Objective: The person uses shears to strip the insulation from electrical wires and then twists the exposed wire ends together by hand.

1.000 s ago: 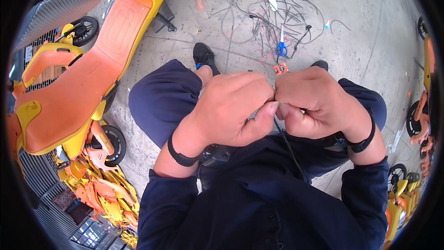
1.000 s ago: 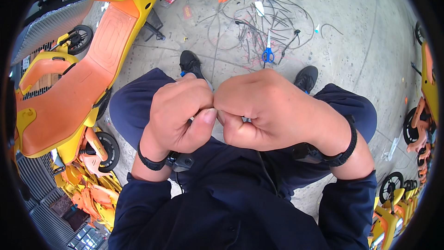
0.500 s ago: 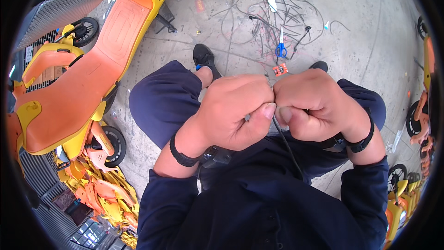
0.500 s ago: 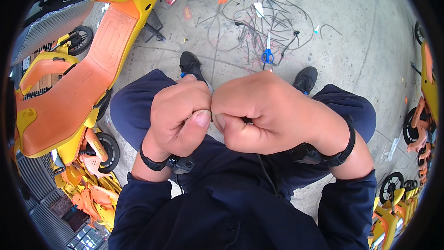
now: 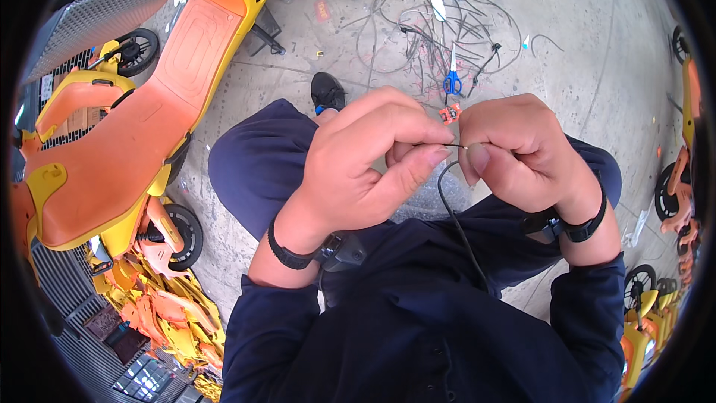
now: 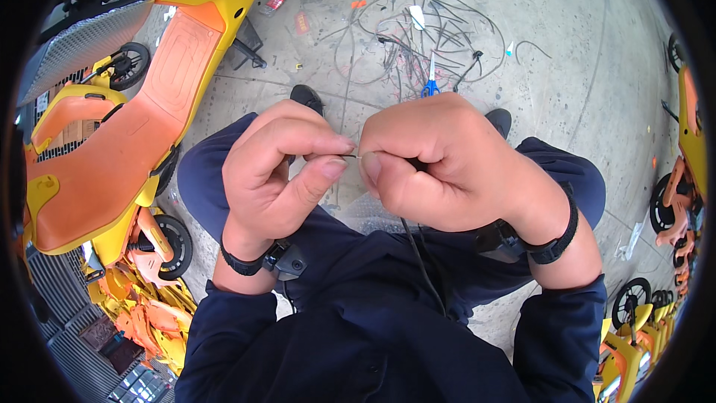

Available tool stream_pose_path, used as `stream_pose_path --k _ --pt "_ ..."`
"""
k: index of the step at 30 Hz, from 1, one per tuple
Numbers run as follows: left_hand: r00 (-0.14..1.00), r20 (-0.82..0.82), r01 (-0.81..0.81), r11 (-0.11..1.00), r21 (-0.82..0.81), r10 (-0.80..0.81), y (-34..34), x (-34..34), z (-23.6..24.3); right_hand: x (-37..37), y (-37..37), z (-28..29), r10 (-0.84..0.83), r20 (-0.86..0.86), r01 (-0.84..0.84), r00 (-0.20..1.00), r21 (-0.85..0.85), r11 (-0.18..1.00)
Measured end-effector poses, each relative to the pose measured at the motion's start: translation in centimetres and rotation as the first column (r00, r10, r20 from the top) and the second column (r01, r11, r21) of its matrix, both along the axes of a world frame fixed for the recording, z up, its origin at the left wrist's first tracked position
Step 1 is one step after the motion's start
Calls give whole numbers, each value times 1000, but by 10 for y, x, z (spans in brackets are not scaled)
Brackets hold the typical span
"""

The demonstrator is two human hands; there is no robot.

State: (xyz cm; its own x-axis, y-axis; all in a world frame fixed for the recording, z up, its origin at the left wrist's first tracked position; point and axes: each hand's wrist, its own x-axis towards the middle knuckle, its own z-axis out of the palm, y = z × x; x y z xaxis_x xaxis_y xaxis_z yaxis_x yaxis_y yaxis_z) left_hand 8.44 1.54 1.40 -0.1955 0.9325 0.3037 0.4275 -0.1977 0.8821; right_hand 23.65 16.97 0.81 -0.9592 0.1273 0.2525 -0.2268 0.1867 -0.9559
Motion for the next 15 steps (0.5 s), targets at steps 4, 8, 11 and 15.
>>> stream_pose_path --k 4,8,11,15 --pt "997 -56 -54 997 60 57 0 0 1 1 4 -1 71 84 -62 994 -105 993" --pt "993 -76 -89 993 73 95 -2 0 1 -3 5 -5 47 81 -30 996 -197 980" --pt "993 -59 -97 992 75 102 -2 0 0 -6 2 -4 21 188 65 982 -441 895" --pt "991 -90 -84 988 132 96 0 -3 -1 -6 5 -3 283 278 -29 918 -664 747"
